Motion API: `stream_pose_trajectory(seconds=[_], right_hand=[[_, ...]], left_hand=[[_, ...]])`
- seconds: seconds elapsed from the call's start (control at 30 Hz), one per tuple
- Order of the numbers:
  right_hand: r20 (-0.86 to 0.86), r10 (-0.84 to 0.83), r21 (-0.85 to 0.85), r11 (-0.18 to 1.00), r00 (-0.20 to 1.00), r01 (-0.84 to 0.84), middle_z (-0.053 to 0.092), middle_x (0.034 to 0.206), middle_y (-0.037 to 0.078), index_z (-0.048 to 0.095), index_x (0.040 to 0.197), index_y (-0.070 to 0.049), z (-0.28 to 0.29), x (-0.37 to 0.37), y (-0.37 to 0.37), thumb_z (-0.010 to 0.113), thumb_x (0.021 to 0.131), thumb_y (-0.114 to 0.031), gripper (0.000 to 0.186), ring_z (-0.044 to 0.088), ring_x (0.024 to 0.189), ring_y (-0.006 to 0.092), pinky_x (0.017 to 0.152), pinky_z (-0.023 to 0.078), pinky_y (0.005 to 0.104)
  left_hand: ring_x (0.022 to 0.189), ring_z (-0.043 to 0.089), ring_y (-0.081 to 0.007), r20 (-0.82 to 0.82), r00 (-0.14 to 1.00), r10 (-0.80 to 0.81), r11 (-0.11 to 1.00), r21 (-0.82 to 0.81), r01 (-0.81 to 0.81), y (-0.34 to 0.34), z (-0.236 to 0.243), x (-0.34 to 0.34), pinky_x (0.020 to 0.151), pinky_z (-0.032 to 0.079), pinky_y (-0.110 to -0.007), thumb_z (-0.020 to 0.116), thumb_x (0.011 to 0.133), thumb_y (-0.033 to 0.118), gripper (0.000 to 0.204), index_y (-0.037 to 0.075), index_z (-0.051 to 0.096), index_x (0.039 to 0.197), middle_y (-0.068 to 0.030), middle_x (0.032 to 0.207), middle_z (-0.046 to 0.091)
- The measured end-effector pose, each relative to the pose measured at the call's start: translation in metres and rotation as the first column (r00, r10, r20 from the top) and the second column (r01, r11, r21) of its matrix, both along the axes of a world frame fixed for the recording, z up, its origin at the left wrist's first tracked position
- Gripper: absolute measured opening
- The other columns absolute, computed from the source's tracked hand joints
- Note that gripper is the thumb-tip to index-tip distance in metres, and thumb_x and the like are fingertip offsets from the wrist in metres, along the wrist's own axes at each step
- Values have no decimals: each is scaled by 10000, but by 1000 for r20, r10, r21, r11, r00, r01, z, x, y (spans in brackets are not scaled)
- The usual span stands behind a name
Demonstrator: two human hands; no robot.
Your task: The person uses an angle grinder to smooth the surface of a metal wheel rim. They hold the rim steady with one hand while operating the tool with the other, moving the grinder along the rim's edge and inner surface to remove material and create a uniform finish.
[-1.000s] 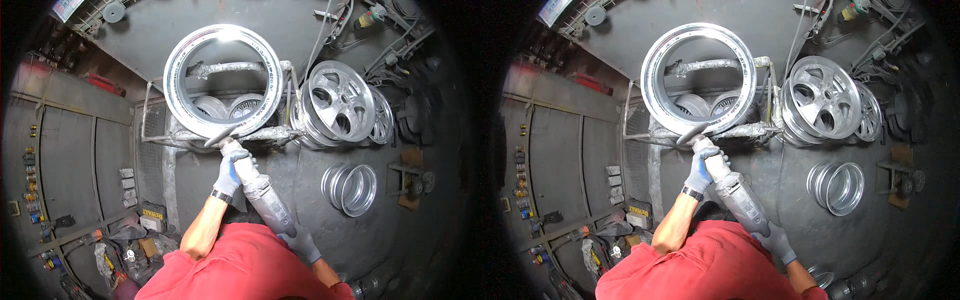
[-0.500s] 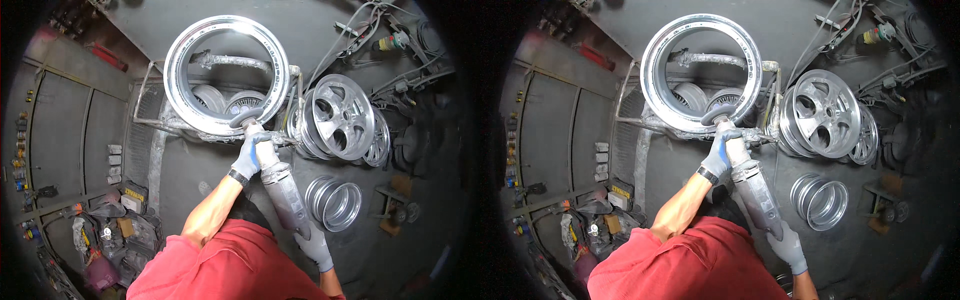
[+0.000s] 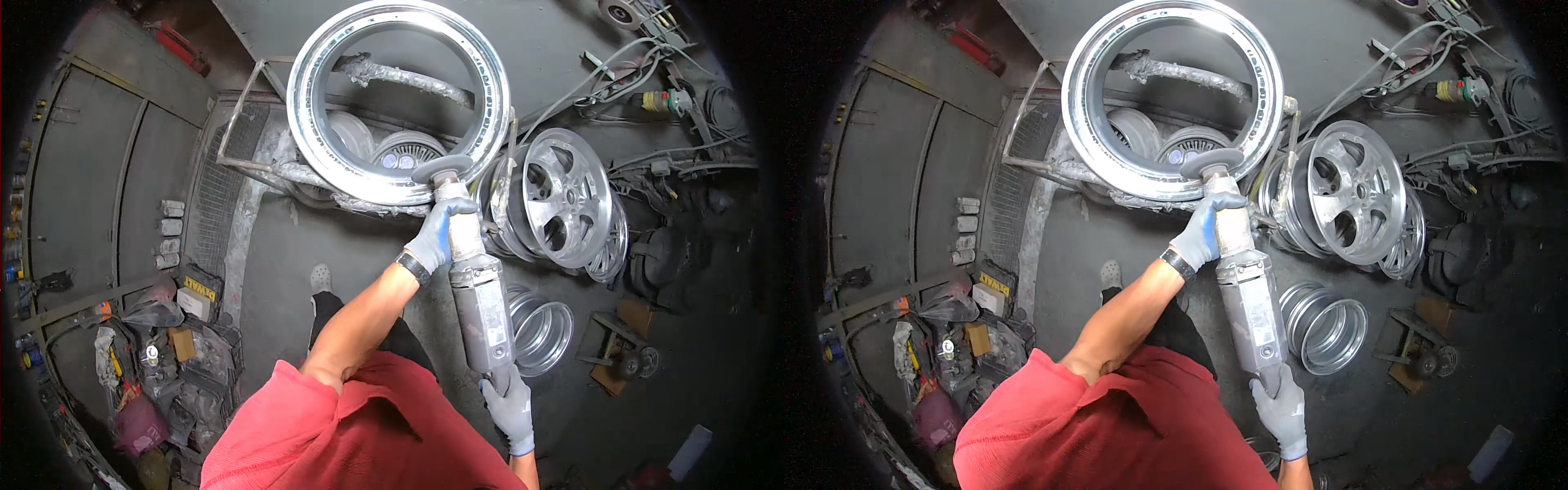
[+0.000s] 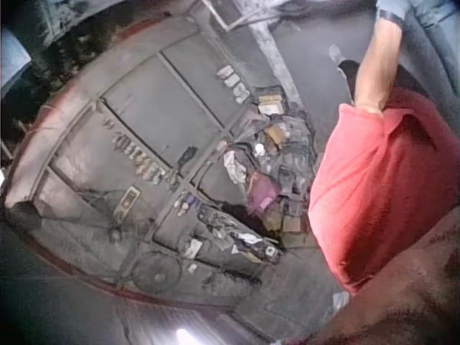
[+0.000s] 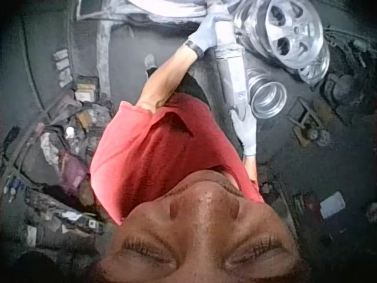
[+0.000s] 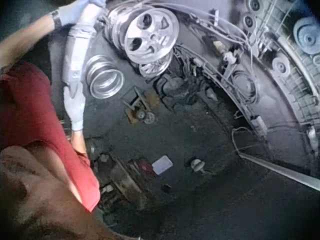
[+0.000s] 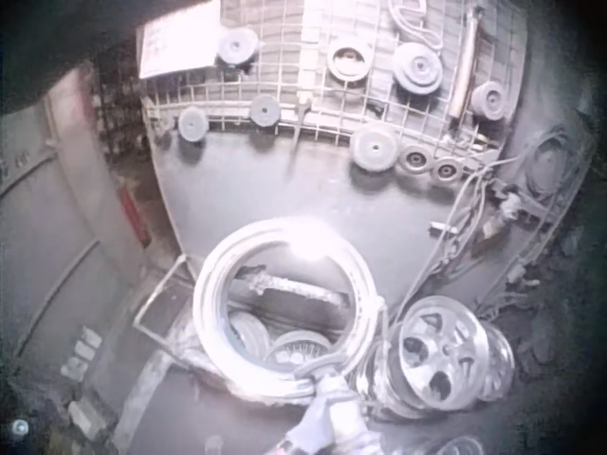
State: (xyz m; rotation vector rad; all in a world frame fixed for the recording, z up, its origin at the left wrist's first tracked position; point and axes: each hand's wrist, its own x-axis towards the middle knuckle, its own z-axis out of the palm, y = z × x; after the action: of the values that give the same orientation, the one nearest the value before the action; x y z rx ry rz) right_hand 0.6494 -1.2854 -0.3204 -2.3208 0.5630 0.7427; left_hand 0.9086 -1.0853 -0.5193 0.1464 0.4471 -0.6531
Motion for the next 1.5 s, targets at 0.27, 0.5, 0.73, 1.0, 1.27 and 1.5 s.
stream_pose_trajectory(seconds=[0.27,0.5,0.73,1.0,1.27,1.5], right_hand=[[-35,-117,-19,993,993,116,731,962,313,620,1172,13,-7,-37,77,767,908,-235,391,731,971,503,790,559,514],[-23,-271,39,962,962,272,740,963,283,625,1156,15,-28,-75,175,763,909,-235,378,762,914,437,791,569,483],[-6,-394,236,893,919,384,765,1075,246,655,1256,13,-56,-96,271,783,914,-254,452,758,1014,328,904,569,444],[-219,-431,535,698,876,477,732,974,67,660,1337,-25,-93,-99,280,780,962,-174,421,646,725,106,674,541,313],[-1,-272,402,881,962,249,777,1099,182,653,1350,-15,-101,-97,182,789,926,-210,485,763,924,263,820,584,414],[-46,-130,238,962,990,137,759,1007,239,668,1214,-12,-63,-42,37,796,910,-228,394,782,959,359,820,578,467]], left_hand=[[777,734,-333,55,993,-107,990,-87,111,44,-4,-14,765,635,-517,728,903,160,243,46,666,1108,-140,896,724],[757,737,-304,-32,970,-240,970,39,242,103,-12,-32,713,642,-483,772,877,142,235,78,643,1063,-115,887,712],[740,732,-283,-80,918,-389,876,278,395,178,-1,-32,699,638,-464,793,881,89,232,79,640,1056,-99,881,699],[655,699,-250,-97,920,-379,719,595,359,203,11,-30,594,600,-424,806,880,97,166,69,678,981,-82,806,676],[692,722,-276,-144,948,-285,741,595,313,135,6,-40,621,621,-448,814,860,88,256,31,652,1049,-120,838,704],[776,725,-293,-54,995,-83,950,299,96,44,-12,-35,729,639,-462,737,940,99,204,24,643,1105,-128,906,700]])
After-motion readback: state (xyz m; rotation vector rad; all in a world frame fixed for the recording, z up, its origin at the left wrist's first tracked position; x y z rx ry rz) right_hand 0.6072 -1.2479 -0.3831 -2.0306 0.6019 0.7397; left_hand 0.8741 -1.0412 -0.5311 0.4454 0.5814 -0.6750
